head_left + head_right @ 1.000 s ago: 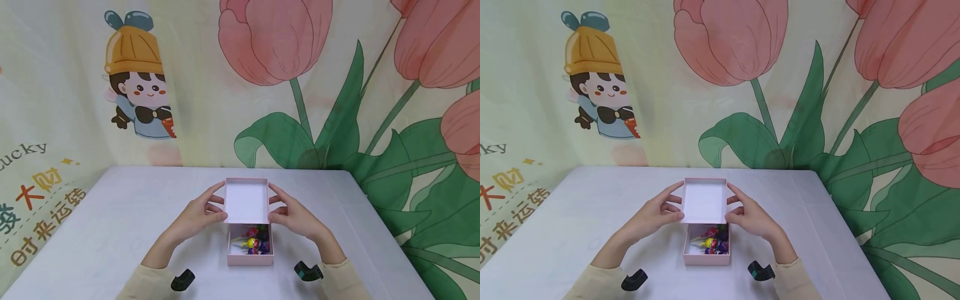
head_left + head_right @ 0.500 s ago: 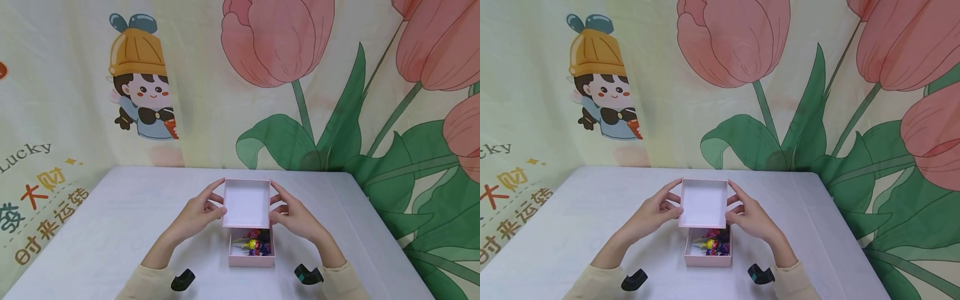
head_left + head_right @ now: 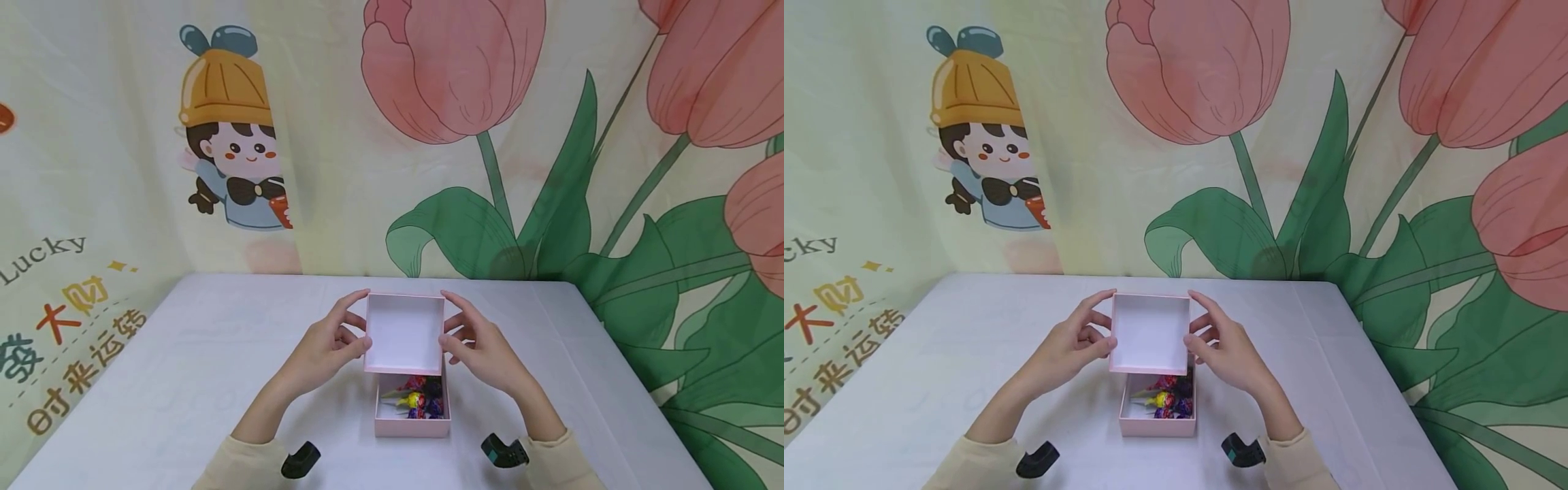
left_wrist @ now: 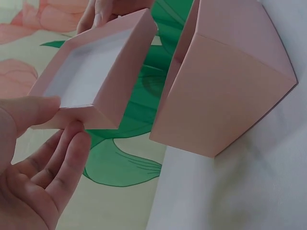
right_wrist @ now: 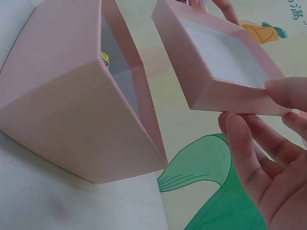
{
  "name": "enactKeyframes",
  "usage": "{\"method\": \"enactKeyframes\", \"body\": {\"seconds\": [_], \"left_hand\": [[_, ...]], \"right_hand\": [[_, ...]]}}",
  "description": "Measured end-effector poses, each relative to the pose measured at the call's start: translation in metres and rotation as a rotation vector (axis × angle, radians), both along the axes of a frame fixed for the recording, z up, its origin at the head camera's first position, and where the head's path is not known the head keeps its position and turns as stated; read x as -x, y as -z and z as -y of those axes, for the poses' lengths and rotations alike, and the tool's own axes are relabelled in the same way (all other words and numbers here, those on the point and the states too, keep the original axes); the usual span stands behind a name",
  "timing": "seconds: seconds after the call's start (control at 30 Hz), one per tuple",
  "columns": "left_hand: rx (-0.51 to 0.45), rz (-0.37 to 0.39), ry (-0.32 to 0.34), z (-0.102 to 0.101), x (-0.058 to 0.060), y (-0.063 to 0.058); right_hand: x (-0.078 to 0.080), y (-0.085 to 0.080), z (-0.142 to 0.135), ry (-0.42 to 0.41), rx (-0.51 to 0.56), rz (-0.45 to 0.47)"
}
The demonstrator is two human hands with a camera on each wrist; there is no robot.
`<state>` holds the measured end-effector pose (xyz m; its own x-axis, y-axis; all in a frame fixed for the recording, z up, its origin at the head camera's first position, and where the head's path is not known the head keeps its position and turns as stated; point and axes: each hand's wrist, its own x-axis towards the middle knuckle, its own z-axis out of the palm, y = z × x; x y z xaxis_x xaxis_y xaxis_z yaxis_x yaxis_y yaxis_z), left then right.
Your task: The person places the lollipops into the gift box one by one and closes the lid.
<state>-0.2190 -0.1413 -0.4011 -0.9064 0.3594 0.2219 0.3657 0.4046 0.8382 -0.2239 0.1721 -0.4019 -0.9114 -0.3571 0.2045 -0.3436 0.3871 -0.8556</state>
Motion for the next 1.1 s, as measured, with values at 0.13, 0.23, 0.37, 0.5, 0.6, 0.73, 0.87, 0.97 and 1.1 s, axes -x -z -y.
{"method": "enactKeyframes", "body": {"seconds": [0.13,0.23,0.37,0.5,0.6,0.73,0.87,0.97,1.1], "left_hand": [[-0.005,-0.035,0.0,-0.0005,-0.0007,0.0],[-0.009,-0.063,-0.005,-0.0002,-0.0009,0.0002],[-0.014,-0.085,-0.015,0.0006,-0.0019,0.0003],[-0.019,-0.1,-0.017,0.0003,-0.0028,0.0003],[-0.015,-0.109,-0.018,-0.0008,-0.0021,0.0006],[0.0,-0.118,-0.025,-0.0014,-0.0014,0.0012],[0.008,-0.122,-0.034,-0.0008,-0.0015,0.0011],[0.001,-0.114,-0.032,-0.0002,-0.002,0.0007],[-0.014,-0.091,-0.024,-0.0001,-0.0021,0.0002]], "right_hand": [[-0.0015,-0.0016,0.0002,0.007,0.008,-0.021],[-0.0024,-0.0018,0.0008,0.003,0.006,-0.042],[-0.0026,-0.0007,0.0024,-0.006,0.015,-0.067],[-0.0035,-0.0004,0.004,0.0,0.034,-0.073],[-0.005,-0.0015,0.0047,0.013,0.045,-0.07],[-0.0067,-0.0026,0.006,0.023,0.046,-0.071],[-0.0074,-0.0029,0.0075,0.02,0.047,-0.069],[-0.0076,-0.0024,0.0085,0.009,0.055,-0.06],[-0.0071,-0.0011,0.0092,0.0,0.072,-0.04]]}}
